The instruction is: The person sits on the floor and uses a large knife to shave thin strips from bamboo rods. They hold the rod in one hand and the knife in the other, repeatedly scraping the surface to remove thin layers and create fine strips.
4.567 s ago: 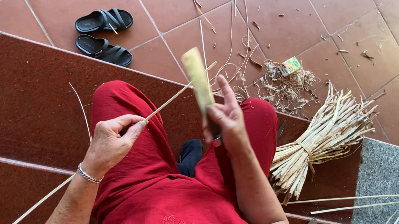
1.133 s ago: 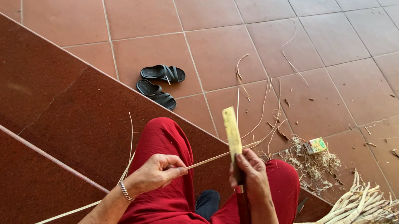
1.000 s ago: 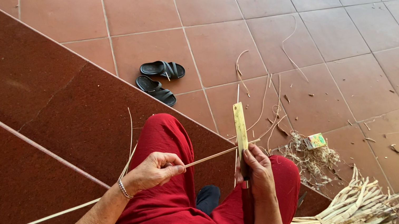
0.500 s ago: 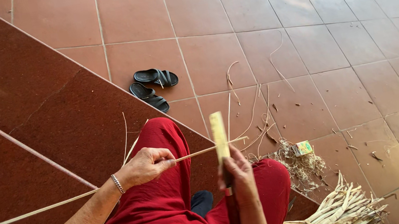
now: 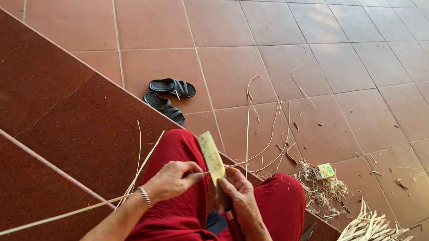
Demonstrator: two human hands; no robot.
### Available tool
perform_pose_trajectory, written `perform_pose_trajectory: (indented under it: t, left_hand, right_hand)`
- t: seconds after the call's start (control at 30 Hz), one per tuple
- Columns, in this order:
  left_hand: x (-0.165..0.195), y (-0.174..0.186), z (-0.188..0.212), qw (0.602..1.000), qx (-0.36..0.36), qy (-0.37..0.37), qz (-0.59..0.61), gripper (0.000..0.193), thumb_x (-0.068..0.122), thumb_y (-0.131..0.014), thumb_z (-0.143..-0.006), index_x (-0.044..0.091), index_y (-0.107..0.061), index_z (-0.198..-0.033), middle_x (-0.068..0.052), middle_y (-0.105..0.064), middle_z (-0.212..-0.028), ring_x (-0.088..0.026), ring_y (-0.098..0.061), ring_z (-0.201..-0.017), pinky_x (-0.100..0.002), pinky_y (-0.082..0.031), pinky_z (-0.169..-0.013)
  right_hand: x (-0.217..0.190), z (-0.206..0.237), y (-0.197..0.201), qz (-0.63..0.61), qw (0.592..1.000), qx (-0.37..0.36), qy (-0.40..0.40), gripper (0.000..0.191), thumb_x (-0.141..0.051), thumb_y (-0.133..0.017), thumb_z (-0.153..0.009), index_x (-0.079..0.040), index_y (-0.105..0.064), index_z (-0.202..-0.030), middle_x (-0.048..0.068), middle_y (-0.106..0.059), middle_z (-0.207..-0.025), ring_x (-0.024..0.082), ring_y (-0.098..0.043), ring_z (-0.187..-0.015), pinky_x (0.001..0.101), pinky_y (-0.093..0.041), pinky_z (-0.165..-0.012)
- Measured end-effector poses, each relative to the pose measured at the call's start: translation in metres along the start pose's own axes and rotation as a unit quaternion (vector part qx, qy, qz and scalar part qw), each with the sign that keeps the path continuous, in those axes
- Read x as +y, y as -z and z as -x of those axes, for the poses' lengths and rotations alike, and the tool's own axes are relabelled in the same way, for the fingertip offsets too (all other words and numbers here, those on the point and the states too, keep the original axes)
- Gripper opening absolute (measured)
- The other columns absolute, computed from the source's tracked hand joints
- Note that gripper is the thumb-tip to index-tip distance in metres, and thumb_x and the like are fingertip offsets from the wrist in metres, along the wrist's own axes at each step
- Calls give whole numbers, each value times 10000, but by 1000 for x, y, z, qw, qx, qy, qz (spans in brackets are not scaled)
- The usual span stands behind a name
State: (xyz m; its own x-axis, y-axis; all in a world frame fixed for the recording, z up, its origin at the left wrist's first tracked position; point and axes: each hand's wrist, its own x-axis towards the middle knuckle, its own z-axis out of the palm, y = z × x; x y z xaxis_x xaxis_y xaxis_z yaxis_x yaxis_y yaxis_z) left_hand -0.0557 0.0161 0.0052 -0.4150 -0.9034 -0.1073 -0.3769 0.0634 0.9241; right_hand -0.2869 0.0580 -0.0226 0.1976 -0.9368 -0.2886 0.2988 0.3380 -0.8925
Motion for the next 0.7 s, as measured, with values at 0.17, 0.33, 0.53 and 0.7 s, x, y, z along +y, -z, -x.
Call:
perform_pose_trajectory:
  t: [0.17,0.33,0.53,0.7]
  left_hand:
    - [1,-14,-12,999,19,11,29,188,230,-713,-929,60,-775,-983,-75,-790,-840,-134,-730,-775,-318,-581,-739]
    - [2,-9,-17,999,4,19,49,179,229,-718,-926,69,-783,-970,-51,-776,-803,-102,-701,-752,-297,-568,-707]
    - [3,15,-10,996,-2,85,12,175,226,-710,-929,83,-808,-950,-49,-748,-726,-107,-631,-624,-305,-513,-587]
    - [8,23,-6,996,76,45,-19,168,259,-725,-911,124,-818,-946,-29,-762,-727,-114,-667,-626,-310,-533,-592]
  right_hand:
    - [-7,-8,10,-1,1000,20,2,312,-140,-611,-1021,65,-593,-1255,97,-662,-673,151,-578,-395,253,-474,-360]
    - [-11,-18,36,-56,997,42,15,369,-156,-603,-994,15,-591,-1321,98,-669,-661,152,-588,-388,263,-495,-370]
    - [-32,-22,71,-66,986,133,74,396,-180,-581,-1046,42,-577,-1373,60,-653,-689,118,-586,-431,246,-489,-363]
    - [-33,-27,73,-196,975,26,99,520,-264,-628,-998,-4,-485,-1426,27,-584,-653,108,-573,-420,273,-530,-359]
